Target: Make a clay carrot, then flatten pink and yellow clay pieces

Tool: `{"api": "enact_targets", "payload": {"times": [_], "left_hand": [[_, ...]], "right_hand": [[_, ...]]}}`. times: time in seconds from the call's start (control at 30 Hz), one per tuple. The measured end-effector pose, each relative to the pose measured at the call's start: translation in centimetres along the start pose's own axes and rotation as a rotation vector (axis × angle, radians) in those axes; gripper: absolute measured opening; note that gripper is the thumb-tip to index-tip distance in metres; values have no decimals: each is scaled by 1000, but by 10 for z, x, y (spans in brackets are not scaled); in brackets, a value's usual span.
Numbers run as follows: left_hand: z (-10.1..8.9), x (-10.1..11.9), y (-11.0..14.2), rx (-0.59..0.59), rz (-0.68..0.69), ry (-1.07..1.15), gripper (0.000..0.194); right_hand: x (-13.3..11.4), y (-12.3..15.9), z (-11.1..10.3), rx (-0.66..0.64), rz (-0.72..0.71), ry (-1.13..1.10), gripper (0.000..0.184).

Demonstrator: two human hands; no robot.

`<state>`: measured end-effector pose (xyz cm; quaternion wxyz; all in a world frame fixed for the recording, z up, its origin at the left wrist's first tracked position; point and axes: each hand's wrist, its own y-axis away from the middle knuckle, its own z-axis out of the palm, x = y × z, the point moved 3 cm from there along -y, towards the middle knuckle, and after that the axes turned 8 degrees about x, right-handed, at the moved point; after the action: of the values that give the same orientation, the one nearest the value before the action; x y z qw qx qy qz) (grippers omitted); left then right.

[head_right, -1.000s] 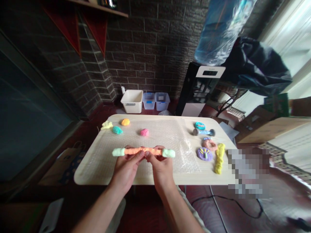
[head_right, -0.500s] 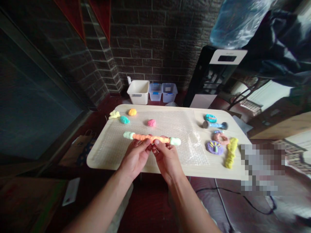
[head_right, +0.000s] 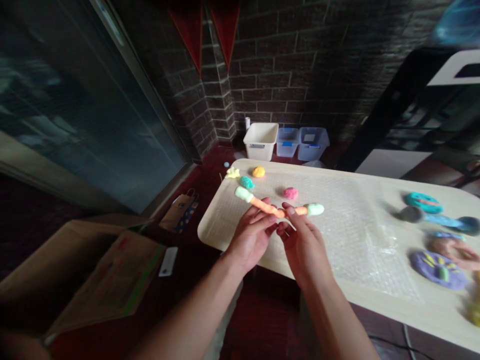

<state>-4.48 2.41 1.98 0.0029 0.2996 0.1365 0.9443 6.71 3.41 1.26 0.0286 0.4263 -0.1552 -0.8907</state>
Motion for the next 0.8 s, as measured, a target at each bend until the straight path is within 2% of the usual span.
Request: {"api": "enact_targets", "payload": {"times": [0.1,0.2,0.3,0.4,0.5,0.67,0.8], "left_hand": [[-6,7,0,34,21,-3,53],[-11,9,0,56,69,1,52],[-17,10,-3,56,105,15,53],[-23,16,-2,71,178,-35,43],[-29,24,0,51,193,-90,37],[-38,33,-4,20,209,-100,41],[-41,38,-2,20,208,-124,36]], "right_hand": [[5,2,7,-14,-30,59,23],[7,4,14,-30,-89,94,19],[11,3,18,-46,-118,130,23],[13,4,20,-50,-171,181,21],[11,8,24,-123,-278,255,21],[14,5,30,-171,-284,304,31],[15,5,36,-189,-323,329,26]]}}
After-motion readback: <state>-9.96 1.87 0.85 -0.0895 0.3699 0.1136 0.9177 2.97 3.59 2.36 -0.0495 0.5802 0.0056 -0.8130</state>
